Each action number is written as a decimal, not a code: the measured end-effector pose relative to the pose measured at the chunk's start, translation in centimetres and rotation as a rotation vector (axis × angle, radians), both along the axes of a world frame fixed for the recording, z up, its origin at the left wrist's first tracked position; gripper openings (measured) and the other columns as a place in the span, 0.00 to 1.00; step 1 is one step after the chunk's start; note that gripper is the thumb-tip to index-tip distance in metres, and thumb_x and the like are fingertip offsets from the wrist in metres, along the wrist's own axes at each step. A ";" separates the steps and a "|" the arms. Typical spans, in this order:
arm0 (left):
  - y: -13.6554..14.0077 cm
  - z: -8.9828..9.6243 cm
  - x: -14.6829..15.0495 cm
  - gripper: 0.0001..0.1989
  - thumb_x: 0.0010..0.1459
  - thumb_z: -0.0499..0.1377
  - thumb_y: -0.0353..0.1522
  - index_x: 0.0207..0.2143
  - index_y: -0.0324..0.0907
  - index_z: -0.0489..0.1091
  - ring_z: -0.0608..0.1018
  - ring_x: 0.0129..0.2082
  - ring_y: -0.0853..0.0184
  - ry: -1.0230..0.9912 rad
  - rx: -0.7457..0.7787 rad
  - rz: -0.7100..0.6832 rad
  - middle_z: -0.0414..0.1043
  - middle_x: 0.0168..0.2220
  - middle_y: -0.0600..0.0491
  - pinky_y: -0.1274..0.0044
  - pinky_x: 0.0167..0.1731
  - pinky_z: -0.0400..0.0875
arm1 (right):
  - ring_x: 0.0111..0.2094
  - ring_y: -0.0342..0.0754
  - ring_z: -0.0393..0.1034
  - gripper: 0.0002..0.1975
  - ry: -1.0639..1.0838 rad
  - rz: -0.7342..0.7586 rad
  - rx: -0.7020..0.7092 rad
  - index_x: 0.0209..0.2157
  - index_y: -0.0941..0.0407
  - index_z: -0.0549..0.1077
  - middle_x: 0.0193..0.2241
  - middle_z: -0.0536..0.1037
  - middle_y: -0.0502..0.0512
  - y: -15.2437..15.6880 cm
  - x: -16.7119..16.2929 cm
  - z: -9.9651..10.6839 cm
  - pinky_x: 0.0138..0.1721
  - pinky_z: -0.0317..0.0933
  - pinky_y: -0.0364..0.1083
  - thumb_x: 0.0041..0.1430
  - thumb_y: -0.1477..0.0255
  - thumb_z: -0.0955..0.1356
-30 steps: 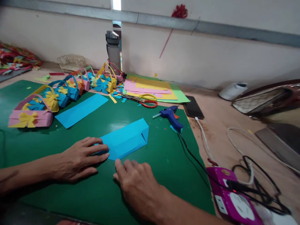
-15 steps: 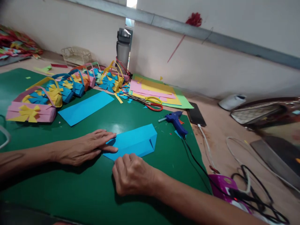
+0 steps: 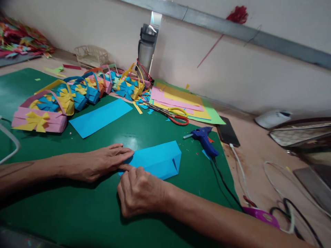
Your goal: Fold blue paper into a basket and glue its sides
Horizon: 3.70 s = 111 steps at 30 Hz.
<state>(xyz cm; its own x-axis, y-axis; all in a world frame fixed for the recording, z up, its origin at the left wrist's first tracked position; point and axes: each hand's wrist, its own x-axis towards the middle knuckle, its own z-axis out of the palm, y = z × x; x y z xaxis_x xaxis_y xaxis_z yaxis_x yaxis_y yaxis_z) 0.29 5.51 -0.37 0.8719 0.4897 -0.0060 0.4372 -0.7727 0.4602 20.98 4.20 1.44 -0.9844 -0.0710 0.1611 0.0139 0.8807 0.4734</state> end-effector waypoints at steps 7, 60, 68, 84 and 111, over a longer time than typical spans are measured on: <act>-0.2 -0.4 0.0 0.22 0.61 0.45 0.26 0.58 0.33 0.50 0.60 0.59 0.56 -0.040 0.039 0.012 0.58 0.58 0.36 0.62 0.57 0.52 | 0.18 0.47 0.65 0.09 0.010 0.025 -0.021 0.24 0.61 0.69 0.18 0.71 0.56 0.4 -0.8 -0.3 0.16 0.47 0.45 0.55 0.77 0.61; -0.5 -1.3 -0.4 0.24 0.61 0.43 0.26 0.60 0.35 0.46 0.58 0.60 0.56 -0.074 0.080 -0.018 0.56 0.59 0.38 0.61 0.58 0.49 | 0.19 0.47 0.64 0.09 0.026 -0.033 -0.040 0.24 0.61 0.68 0.18 0.71 0.56 -0.3 -0.5 -0.4 0.18 0.47 0.46 0.55 0.78 0.61; -0.6 -0.4 0.1 0.23 0.62 0.47 0.29 0.59 0.41 0.53 0.55 0.62 0.56 -0.082 0.039 -0.032 0.67 0.53 0.45 0.59 0.60 0.45 | 0.18 0.46 0.61 0.09 -0.012 -0.062 -0.013 0.24 0.59 0.67 0.18 0.71 0.56 -0.8 0.0 -0.1 0.18 0.46 0.46 0.55 0.78 0.59; -0.9 -1.1 -0.2 0.16 0.62 0.51 0.33 0.53 0.49 0.63 0.51 0.63 0.54 -0.023 0.147 -0.098 0.60 0.59 0.54 0.55 0.60 0.40 | 0.18 0.45 0.61 0.08 -0.003 -0.247 -0.079 0.26 0.61 0.69 0.18 0.68 0.52 -3.0 4.8 1.0 0.20 0.47 0.46 0.55 0.80 0.61; -3.5 -0.6 2.2 0.12 0.65 0.47 0.29 0.46 0.38 0.66 0.67 0.38 0.62 0.084 0.636 -0.091 0.68 0.42 0.48 0.67 0.39 0.56 | 0.27 0.49 0.65 0.07 -0.208 -0.715 -0.011 0.29 0.59 0.68 0.25 0.73 0.56 2.4 10.0 4.0 0.25 0.49 0.46 0.52 0.84 0.63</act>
